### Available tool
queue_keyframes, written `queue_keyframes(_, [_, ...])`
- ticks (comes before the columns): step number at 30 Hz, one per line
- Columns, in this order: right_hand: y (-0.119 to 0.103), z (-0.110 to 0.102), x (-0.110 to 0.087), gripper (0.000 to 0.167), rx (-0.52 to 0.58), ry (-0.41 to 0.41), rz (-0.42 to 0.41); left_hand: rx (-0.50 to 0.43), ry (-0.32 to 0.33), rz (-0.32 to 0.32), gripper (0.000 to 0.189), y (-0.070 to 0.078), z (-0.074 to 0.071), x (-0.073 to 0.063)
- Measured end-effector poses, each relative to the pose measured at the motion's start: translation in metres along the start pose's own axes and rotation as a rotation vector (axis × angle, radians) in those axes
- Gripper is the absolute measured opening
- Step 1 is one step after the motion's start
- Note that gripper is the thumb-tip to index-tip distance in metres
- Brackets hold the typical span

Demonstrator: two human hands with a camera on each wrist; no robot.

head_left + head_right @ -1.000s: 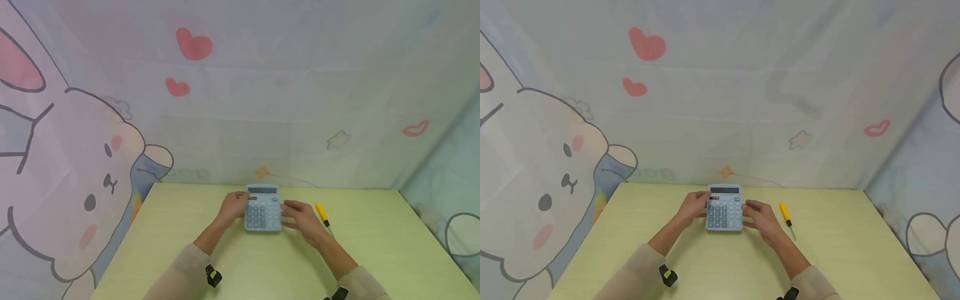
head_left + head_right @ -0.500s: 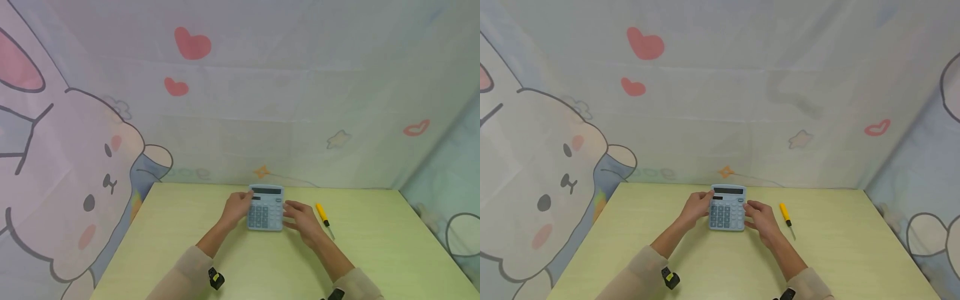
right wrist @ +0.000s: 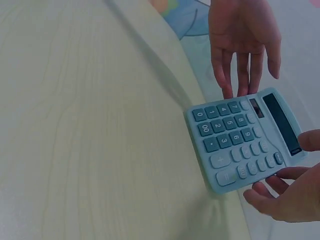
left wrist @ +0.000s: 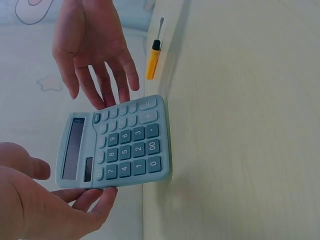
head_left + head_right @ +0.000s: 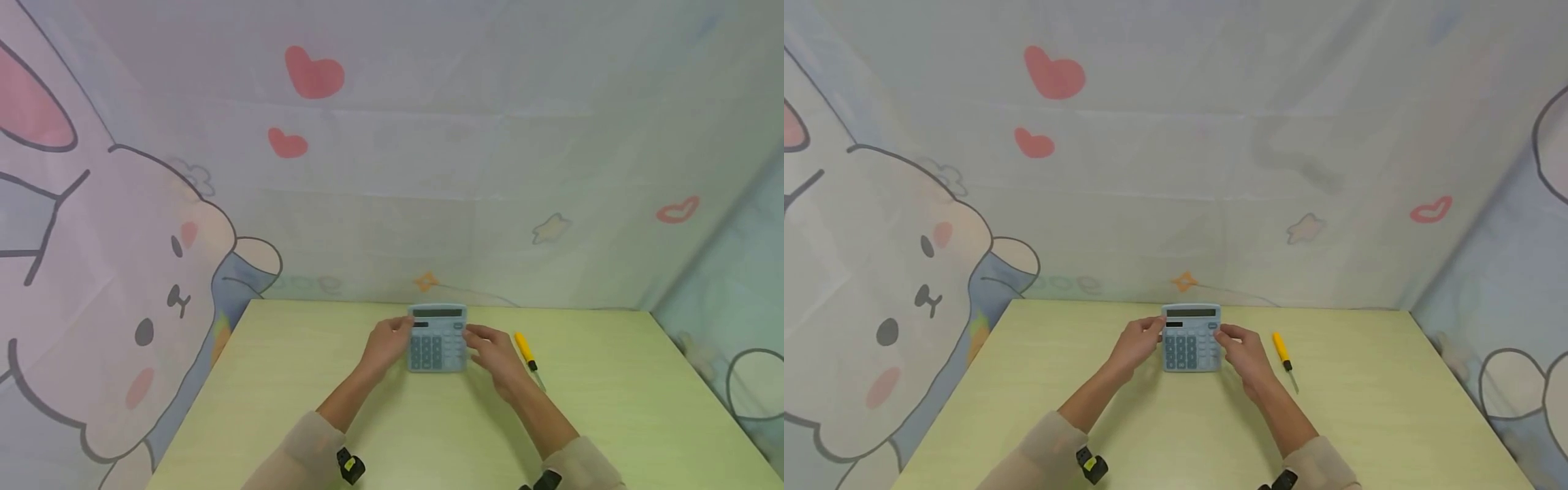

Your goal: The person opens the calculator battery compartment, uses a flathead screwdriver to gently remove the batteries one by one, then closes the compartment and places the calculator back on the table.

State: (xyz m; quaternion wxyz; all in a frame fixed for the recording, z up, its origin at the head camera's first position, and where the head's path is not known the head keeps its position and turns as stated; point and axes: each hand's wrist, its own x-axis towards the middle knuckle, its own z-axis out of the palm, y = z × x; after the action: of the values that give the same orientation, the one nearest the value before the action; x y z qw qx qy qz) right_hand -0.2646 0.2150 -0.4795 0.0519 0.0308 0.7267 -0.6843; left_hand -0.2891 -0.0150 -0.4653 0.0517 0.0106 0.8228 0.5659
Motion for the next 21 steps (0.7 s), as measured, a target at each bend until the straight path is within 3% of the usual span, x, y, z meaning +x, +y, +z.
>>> queue_keyframes(5, [-0.004, -0.005, 0.001, 0.053, -0.051, 0.002, 0.016, -0.022, -0.027, 0.019, 0.056, 0.002, -0.001, -0.003])
queue_keyframes(21, [-0.015, -0.007, 0.0, 0.052, 0.012, 0.024, -0.015, -0.047, -0.016, 0.026, 0.06, 0.009, -0.001, -0.006])
